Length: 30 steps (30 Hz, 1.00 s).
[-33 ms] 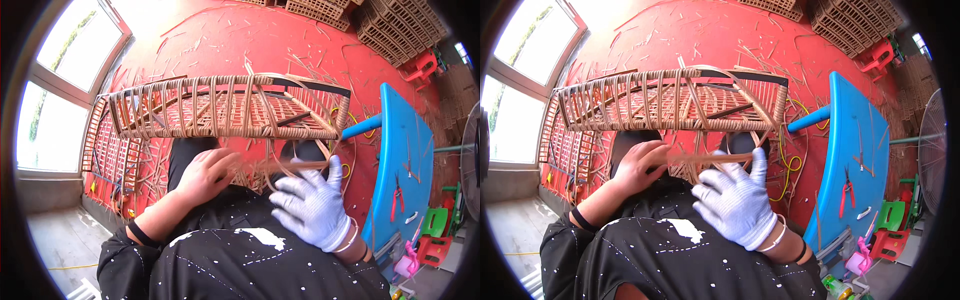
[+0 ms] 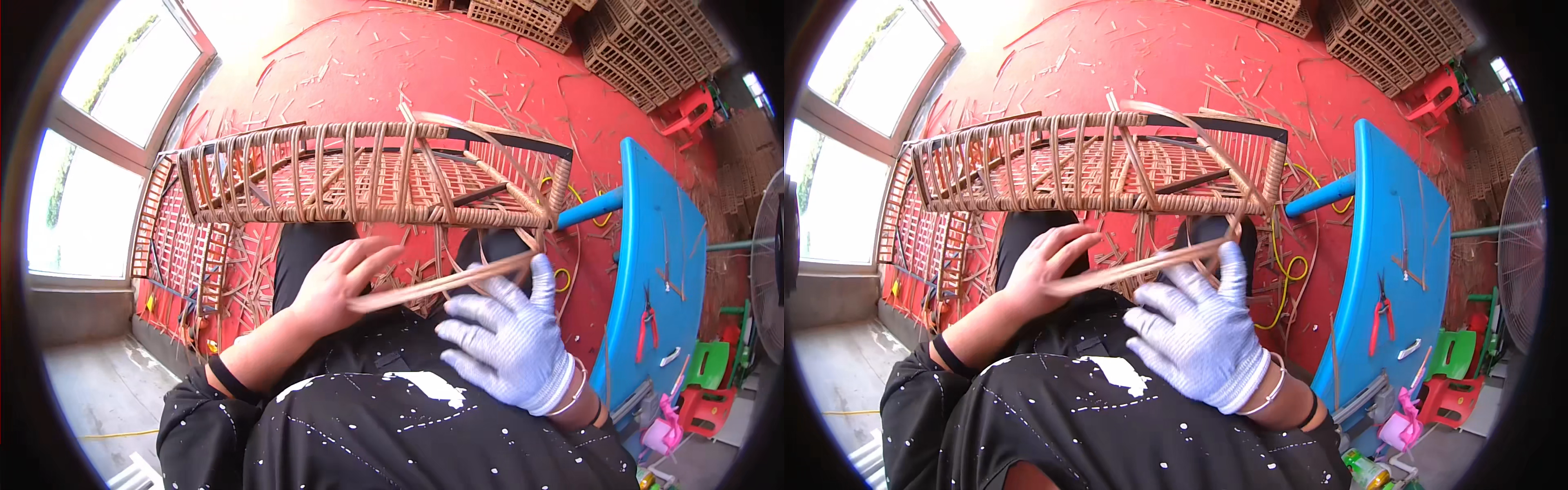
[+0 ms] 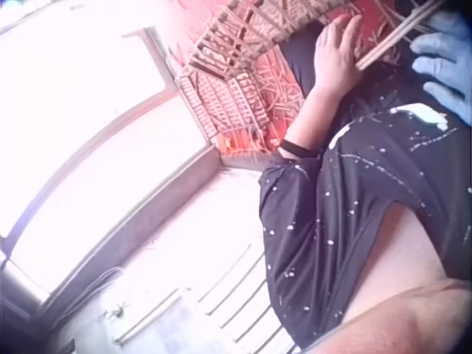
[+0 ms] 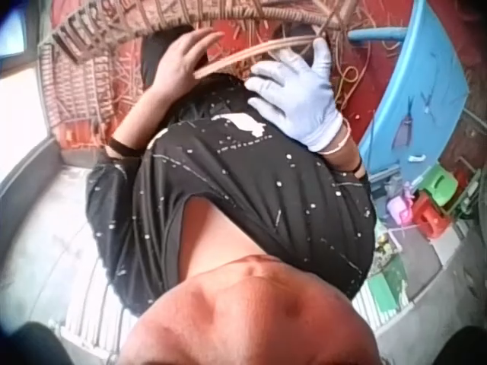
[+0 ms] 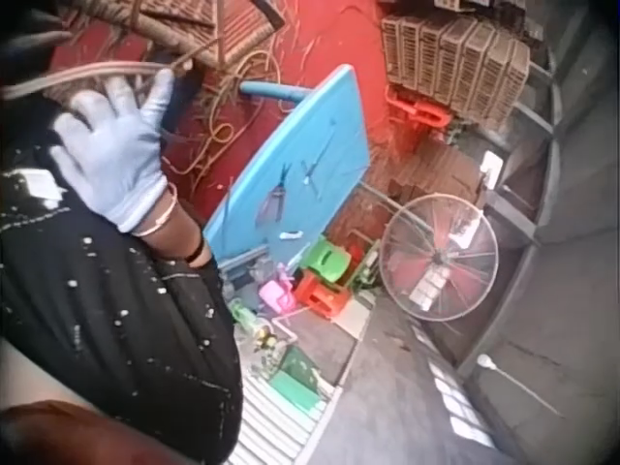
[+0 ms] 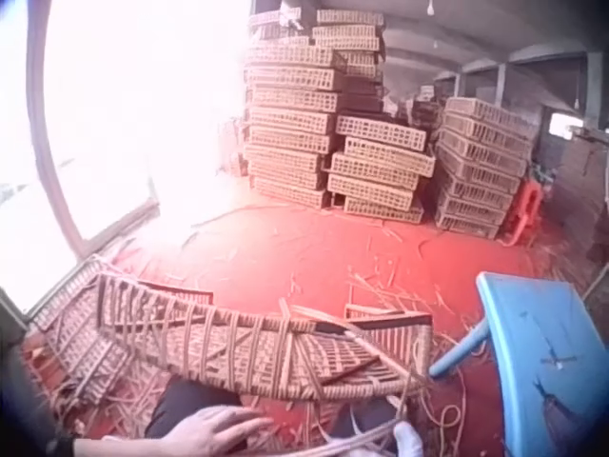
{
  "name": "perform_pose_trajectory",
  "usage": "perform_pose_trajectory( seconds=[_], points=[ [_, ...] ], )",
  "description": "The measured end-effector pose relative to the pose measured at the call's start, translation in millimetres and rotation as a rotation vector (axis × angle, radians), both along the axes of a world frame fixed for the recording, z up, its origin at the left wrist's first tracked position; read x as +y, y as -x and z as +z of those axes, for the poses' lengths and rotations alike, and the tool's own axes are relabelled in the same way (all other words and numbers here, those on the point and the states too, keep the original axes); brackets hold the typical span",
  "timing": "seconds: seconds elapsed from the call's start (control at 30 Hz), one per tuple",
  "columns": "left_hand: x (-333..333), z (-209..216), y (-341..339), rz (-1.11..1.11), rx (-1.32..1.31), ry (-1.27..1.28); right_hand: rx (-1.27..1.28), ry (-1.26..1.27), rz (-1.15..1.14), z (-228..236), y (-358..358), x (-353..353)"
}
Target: Weaving a basket using wicker strips and securing them with a pneumatic staple gun.
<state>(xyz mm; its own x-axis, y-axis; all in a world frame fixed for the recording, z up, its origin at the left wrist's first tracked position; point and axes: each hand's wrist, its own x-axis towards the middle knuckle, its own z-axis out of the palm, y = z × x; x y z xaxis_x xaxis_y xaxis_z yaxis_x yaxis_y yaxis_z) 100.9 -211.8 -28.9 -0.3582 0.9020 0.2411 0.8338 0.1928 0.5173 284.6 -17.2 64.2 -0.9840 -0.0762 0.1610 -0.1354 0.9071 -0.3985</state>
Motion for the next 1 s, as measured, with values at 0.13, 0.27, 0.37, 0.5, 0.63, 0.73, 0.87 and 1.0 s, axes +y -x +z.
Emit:
perform_pose_trajectory(
  seconds=[0.13,0.27,0.37,0.5,0.63,0.73,0.87,1.0],
  points=[
    [24.3,6.2,0.0,-0.193,0.120,-0.092,0.035,0.214,0.247,2.8,18.0,1.6],
    [43.3,-1.7,8.6,-0.195,0.159,-0.055,0.045,0.500,0.376,-22.4,47.4,17.2],
    [49.7,-9.3,15.5,-0.143,0.156,-0.051,0.101,0.468,-0.201,-50.1,75.3,51.3],
    [55.5,-14.0,18.5,-0.139,0.116,-0.028,0.396,0.362,-0.194,-79.6,96.9,92.5],
    [64.9,-12.2,17.2,-0.053,0.146,0.010,0.430,0.628,-0.386,-70.9,87.0,116.4],
    [72.2,-9.8,16.3,0.013,0.157,0.000,0.560,0.703,-0.561,-57.3,67.2,110.9],
    [82.6,-10.8,15.5,-0.060,0.101,-0.099,0.169,0.389,-0.164,-60.9,47.8,82.9],
    [84.1,-15.8,21.8,-0.145,0.009,-0.228,-0.082,0.137,-0.249,-71.7,55.8,78.4]
  ],
)
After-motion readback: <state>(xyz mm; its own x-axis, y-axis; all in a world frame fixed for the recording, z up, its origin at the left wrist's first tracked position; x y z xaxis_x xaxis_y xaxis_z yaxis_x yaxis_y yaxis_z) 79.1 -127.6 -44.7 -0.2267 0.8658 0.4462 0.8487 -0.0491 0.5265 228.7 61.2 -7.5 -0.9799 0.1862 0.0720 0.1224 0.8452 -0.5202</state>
